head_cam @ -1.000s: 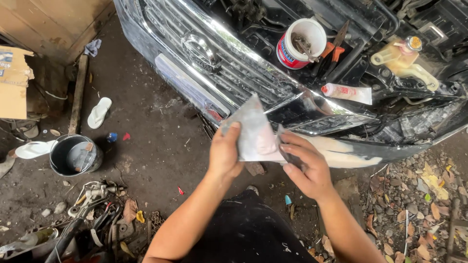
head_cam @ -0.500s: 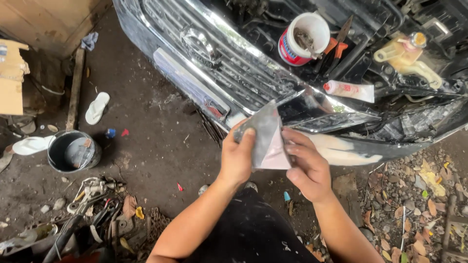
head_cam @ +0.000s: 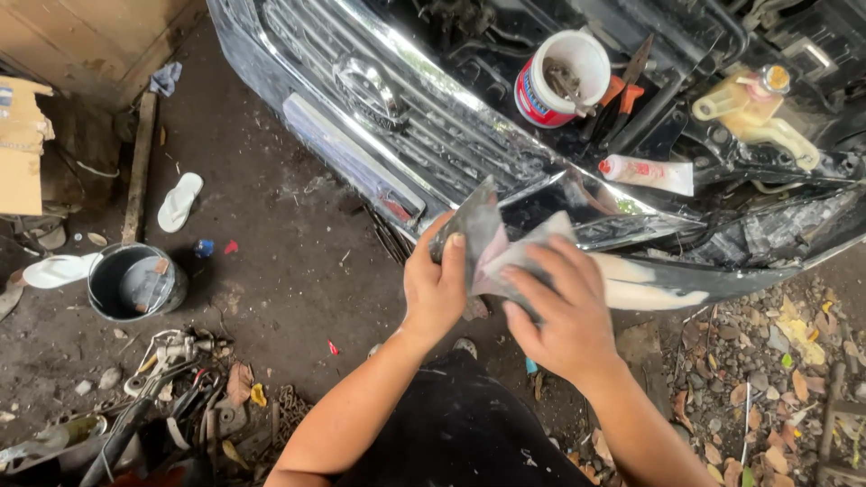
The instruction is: The person mixes a white paste in a container using a putty knife, then applies the filler to the front bumper and the underside of the car hood. They use the putty knife to spread and smooth the filler over the damaged areas.
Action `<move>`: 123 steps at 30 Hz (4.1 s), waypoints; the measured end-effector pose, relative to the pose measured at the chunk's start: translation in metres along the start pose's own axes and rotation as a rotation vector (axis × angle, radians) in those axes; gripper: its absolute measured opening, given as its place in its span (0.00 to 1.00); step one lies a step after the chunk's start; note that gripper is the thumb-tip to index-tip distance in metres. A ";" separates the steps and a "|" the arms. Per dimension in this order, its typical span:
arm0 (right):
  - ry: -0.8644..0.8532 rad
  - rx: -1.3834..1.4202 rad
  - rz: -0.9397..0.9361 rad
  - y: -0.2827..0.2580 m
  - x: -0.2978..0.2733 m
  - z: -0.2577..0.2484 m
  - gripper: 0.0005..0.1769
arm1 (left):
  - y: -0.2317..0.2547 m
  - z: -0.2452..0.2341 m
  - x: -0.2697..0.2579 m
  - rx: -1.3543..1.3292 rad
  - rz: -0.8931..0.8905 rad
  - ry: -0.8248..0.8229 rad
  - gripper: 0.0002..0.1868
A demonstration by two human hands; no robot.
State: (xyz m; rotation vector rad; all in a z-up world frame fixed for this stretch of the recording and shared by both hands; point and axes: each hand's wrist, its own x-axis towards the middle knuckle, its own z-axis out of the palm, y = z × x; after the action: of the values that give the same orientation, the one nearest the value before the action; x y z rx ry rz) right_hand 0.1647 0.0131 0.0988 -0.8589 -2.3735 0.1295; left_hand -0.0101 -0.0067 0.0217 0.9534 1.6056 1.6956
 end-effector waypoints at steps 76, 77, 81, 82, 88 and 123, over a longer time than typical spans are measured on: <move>0.164 0.214 0.187 -0.051 -0.022 0.024 0.21 | 0.009 -0.052 -0.020 0.037 0.343 -0.232 0.17; 0.149 0.164 0.156 -0.053 -0.023 0.025 0.20 | 0.013 -0.050 -0.021 0.049 0.440 -0.244 0.16; 0.078 0.222 0.238 -0.062 -0.034 0.035 0.20 | 0.006 -0.049 -0.020 0.100 0.480 -0.248 0.15; 0.054 0.206 0.226 -0.061 -0.033 0.036 0.20 | -0.001 -0.049 -0.016 0.055 0.496 -0.222 0.16; 0.056 0.199 0.108 -0.056 -0.035 0.024 0.19 | 0.012 -0.051 -0.004 0.096 0.373 -0.153 0.17; 0.188 0.939 0.453 -0.041 -0.074 -0.012 0.22 | -0.014 0.007 -0.020 -0.578 -0.505 -0.403 0.19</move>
State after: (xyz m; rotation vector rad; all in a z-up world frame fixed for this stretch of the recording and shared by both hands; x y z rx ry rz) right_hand 0.1939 -0.0650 0.0825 -0.8352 -1.5974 1.1718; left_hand 0.0059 -0.0178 0.0056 0.4948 0.9071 1.3757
